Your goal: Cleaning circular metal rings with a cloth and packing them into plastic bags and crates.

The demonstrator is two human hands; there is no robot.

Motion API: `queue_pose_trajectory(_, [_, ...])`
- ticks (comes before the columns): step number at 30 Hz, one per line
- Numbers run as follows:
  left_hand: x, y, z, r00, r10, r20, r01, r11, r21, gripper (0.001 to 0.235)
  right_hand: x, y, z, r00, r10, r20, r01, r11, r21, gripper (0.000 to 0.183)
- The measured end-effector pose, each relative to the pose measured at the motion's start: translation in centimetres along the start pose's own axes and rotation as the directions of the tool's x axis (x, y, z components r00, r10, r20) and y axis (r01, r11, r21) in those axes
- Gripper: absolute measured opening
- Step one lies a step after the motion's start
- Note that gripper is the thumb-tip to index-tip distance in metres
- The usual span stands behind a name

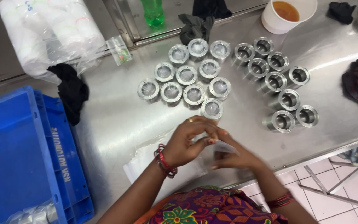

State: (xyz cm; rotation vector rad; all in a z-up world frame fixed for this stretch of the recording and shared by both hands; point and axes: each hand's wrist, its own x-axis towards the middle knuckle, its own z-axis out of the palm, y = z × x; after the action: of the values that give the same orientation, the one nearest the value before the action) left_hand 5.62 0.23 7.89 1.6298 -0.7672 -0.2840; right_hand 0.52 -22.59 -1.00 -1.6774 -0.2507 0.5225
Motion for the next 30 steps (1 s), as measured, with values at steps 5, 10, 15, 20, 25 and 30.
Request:
queue_pose_trajectory(5, [-1.1,-0.6,0.3,0.927,-0.365,-0.086,0.354,0.927,-0.124,0.012,2.5,0.4,3.0,0.889,-0.350,-0.295,0.182,0.862,-0.474,0.043])
queue_pose_trajectory(10, [-2.2,-6.8,1.4,0.905,-0.404,-0.135,0.419,0.902,0.103,0.048,2.5,0.5,3.3,0.858,-0.222,-0.464,-0.072,0.842,-0.535,0.027])
queue_pose_trajectory(15, [-0.7,-8.2,1.9,0.930,-0.357,-0.088,0.351,0.787,0.508,0.027,1.0,0.5,0.5,0.970,-0.121,-0.209,0.045,0.942,-0.333,0.035])
queue_pose_trajectory(20, [-0.2,-10.0,3.3,0.943,-0.325,-0.065,0.312,0.804,0.506,0.024,0.6,0.9,0.4,0.980,0.172,-0.103,-0.160,0.980,0.118,0.039])
queue_pose_trajectory(25, [-2.2,-6.5,2.8,0.962,-0.222,-0.160,0.269,0.875,0.402,0.032,-0.3,3.3,0.2,0.826,0.099,-0.554,-0.324,0.889,-0.324,0.029])
queue_pose_trajectory(30, [-6.8,-6.9,4.1,0.910,-0.415,0.002,0.345,0.759,0.552,0.009,-2.3,1.9,-1.6,0.700,-0.422,-0.576,-0.270,0.590,-0.761,0.055])
